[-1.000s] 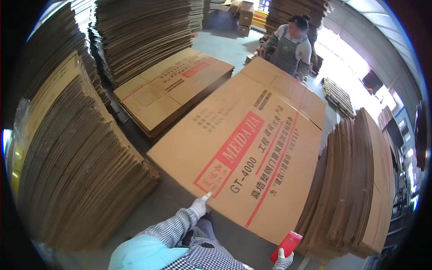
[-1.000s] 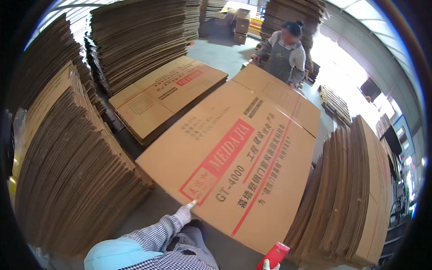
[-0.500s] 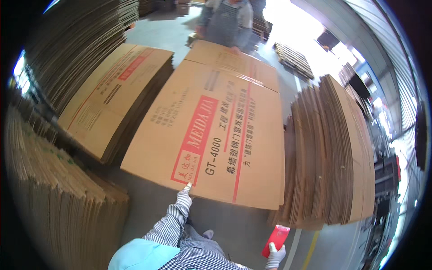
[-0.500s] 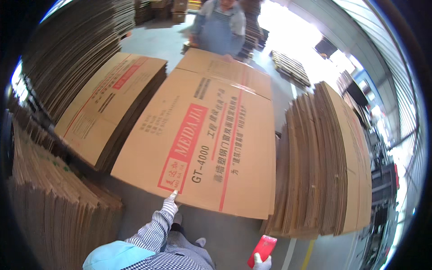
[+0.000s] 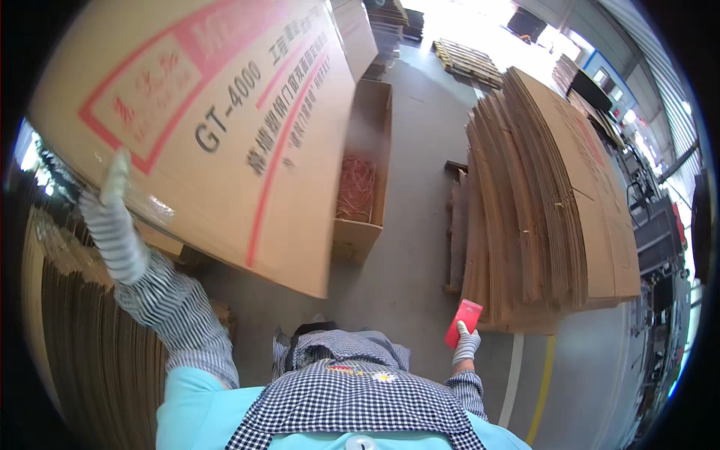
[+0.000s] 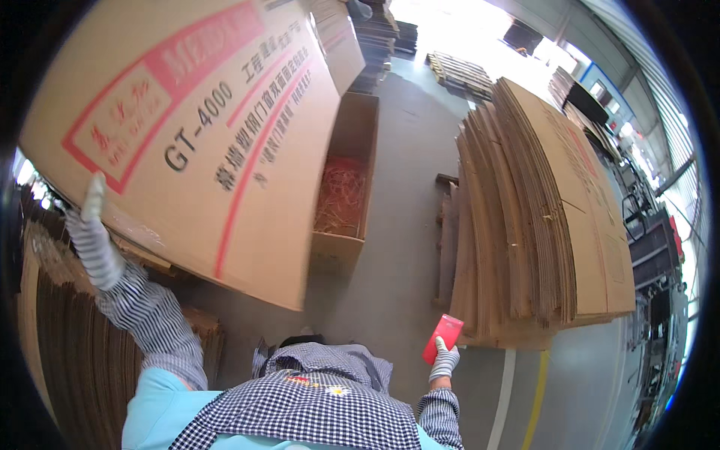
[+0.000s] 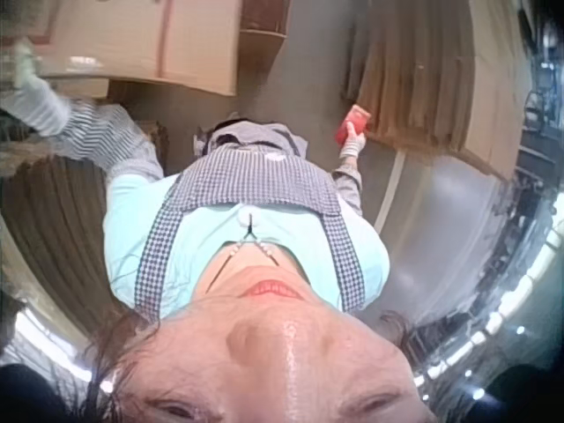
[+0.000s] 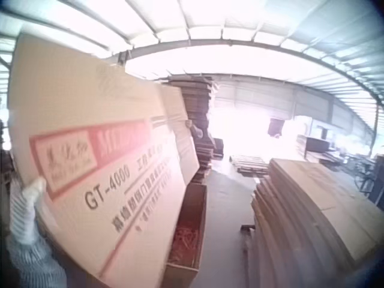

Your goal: Sealing flattened cardboard boxes using a tape dispenser.

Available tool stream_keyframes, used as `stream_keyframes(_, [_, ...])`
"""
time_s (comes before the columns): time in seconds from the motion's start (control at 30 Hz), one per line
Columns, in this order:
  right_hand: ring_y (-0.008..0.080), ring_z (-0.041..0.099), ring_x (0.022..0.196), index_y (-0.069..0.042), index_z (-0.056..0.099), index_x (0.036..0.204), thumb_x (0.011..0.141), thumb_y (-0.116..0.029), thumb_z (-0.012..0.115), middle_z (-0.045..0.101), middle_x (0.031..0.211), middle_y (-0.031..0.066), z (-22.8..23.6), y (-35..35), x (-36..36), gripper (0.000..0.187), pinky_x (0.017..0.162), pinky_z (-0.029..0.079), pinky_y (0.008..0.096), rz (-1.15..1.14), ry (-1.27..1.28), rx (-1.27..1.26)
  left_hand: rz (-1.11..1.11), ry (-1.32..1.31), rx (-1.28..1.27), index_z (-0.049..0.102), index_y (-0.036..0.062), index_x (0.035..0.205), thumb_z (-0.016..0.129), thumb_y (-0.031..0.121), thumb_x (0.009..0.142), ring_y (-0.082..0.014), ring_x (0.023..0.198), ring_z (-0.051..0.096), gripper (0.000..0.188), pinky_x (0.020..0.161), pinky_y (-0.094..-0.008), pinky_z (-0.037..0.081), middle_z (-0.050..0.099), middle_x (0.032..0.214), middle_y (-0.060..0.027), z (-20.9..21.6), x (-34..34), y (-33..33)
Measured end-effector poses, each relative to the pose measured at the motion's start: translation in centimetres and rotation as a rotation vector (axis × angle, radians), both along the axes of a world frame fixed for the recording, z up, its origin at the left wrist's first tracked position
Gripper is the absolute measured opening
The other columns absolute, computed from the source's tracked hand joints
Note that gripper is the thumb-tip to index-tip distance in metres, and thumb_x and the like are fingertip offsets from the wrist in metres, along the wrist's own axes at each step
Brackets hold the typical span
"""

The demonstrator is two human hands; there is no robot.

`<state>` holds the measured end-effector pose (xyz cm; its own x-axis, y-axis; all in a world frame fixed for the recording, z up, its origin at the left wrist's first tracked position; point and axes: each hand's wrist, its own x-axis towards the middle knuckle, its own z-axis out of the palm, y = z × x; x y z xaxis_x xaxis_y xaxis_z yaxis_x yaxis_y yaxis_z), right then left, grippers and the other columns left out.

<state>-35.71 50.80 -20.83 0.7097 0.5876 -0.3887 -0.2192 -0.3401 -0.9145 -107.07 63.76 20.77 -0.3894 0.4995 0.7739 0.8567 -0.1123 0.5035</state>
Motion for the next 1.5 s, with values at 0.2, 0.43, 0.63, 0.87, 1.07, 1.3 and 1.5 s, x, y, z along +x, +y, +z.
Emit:
stream_keyframes(0.2, [0.0175, 0.066, 0.078, -0.003, 0.067, 0.107, 0.082, -0.015, 0.082, 0.07, 0.096, 0.0049, -2.6, 1.0, 2.2, 0.032, 0.075, 0.057, 0.0339, 0.066, 0.061, 0.014, 0.041, 0.332, -0.629, 0.049, -0.0032, 0.139, 0.066, 0.025, 0.092, -0.0319, 0.091, 0.071, 0.058, 0.078, -0.0386, 0.059, 0.068, 0.117, -0.0183, 6.1, 20.2, -2.4])
stream_keyframes(0.43, [0.0219, 0.069, 0.085, -0.002, 0.065, 0.116, 0.084, -0.018, 0.081, 0.07, 0.1, 0.0079, -0.4, -3.7, 8.0, 0.04, 0.079, 0.058, 0.0378, -0.015, -0.043, 0.045, -0.54, 0.59, -0.386, 0.046, -0.0121, 0.139, 0.064, 0.008, 0.078, -0.0412, 0.132, 0.048, 0.066, 0.113, -0.0481, 0.038, 0.049, 0.144, -0.0251, -22.0, 24.4, 2.7])
stream_keyframes(0.63, [0.021, 0.066, 0.089, -0.002, 0.063, 0.122, 0.087, -0.026, 0.078, 0.069, 0.104, 0.0079, -0.3, -6.4, 12.0, 0.045, 0.083, 0.056, 0.0367, -0.004, -0.127, -0.049, -0.469, 0.886, -0.705, 0.051, -0.0128, 0.135, 0.057, 0.016, 0.085, -0.0376, 0.141, 0.039, 0.058, 0.12, -0.0487, 0.026, 0.039, 0.153, -0.0229, -46.5, 25.6, 7.7])
stream_keyframes(0.87, [0.021, 0.066, 0.095, -0.003, 0.061, 0.126, 0.088, -0.026, 0.077, 0.068, 0.109, 0.0067, 2.0, -5.5, 9.8, 0.047, 0.087, 0.056, 0.0362, 0.071, -0.168, -0.134, -0.564, 0.543, -1.094, 0.069, 0.0123, 0.12, 0.075, 0.043, 0.078, -0.0333, 0.151, 0.02, 0.053, 0.122, -0.0552, 0.011, 0.025, 0.162, -0.0193, -50.4, 27.1, 5.5])
stream_keyframes(1.07, [0.0227, 0.067, 0.097, -0.003, 0.057, 0.131, 0.09, -0.028, 0.073, 0.067, 0.117, 0.0088, 3.1, 5.3, 2.4, 0.05, 0.09, 0.056, 0.038, 0.15, 0.137, -0.026, -0.695, 0.318, -0.686, 0.057, 0.0033, 0.125, 0.069, 0.043, 0.074, -0.0351, 0.127, 0.046, 0.065, 0.109, -0.0571, 0.029, 0.052, 0.134, -0.0176, -54.5, 32.3, 6.5])
stream_keyframes(1.3, [0.0215, 0.065, 0.097, 0.001, 0.057, 0.124, 0.089, -0.035, 0.073, 0.065, 0.115, 0.0109, 3.3, 19.9, -9.4, 0.052, 0.083, 0.058, 0.0344, 0.425, 0.36, -0.114, -0.602, 0.166, -1.166, 0.056, 0.0103, 0.132, 0.067, 0.046, 0.078, -0.0303, 0.134, 0.044, 0.066, 0.109, -0.0548, 0.029, 0.051, 0.137, -0.0152, -52.7, 30.1, 12.8])
stream_keyframes(1.5, [0.0246, 0.066, 0.083, 0.003, 0.056, 0.121, 0.092, -0.033, 0.068, 0.067, 0.095, 0.0133, 4.8, 32.1, -23.2, 0.048, 0.079, 0.056, 0.0378, 0.558, 0.624, -0.242, 0.352, 0.002, -1.035, 0.033, 0.0032, 0.153, 0.055, 0.042, 0.092, -0.041, 0.149, 0.019, 0.075, 0.121, -0.0583, 0.009, 0.025, 0.16, -0.0231, -56.2, 0.1, 15.6])
